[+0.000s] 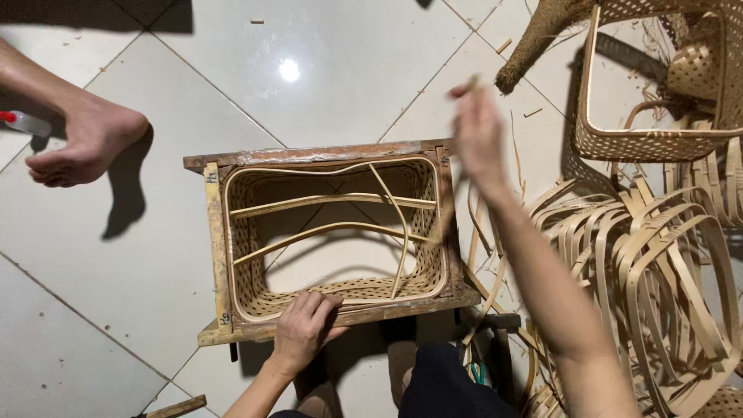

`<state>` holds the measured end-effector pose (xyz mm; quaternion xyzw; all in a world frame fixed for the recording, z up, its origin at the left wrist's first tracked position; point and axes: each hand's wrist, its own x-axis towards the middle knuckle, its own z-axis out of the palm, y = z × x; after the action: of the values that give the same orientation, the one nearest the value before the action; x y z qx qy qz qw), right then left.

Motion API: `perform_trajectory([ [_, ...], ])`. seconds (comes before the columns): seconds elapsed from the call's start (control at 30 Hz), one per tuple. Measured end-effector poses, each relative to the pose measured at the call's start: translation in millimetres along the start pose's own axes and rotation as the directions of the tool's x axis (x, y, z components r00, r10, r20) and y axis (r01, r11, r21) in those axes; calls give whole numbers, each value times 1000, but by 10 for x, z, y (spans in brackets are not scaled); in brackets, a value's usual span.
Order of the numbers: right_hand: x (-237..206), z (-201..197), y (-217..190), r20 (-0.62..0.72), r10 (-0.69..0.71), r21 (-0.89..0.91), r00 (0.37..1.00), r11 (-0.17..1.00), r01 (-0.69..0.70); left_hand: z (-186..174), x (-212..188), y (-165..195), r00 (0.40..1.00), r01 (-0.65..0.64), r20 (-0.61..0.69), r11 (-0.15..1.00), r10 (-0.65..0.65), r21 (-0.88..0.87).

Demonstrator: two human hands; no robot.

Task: The person sits on the floor and weaves flexible bamboo strips into a rectangular wooden-framed basket, bending and interlacing woven panels and thin bamboo slats across the frame. They press strips into place, reposition the frame, and tap strips tight using a small hammer by hand.

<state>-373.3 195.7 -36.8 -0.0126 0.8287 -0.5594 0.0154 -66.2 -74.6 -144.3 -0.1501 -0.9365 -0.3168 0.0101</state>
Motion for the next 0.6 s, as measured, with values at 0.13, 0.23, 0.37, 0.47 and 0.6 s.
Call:
perform_trajectory([
  [0.13, -577, 904, 96, 132, 231, -24, 964, 973, -230, -29, 10, 10, 1000, -13, -2, 1000, 13, -11],
  [0.23, -704, 1271, 418, 106, 134, 2, 985, 991, -135, -40, 20, 5, 999, -34, -8, 999, 33, -6],
  [0.37, -775, 1408, 765, 105, 146, -47, 984, 989, -142, -22, 16, -21, 999, -34, 26, 999, 34, 1],
  [0.47, -780, 1388, 851, 101, 112, -78, 989, 991, -104, -38, 5, -11, 998, -55, 21, 998, 55, -13],
  [0.6, -747, 1336, 776, 220, 194, -244, 956, 960, -138, -172, 282, -40, 976, -103, 194, 995, 103, -9],
])
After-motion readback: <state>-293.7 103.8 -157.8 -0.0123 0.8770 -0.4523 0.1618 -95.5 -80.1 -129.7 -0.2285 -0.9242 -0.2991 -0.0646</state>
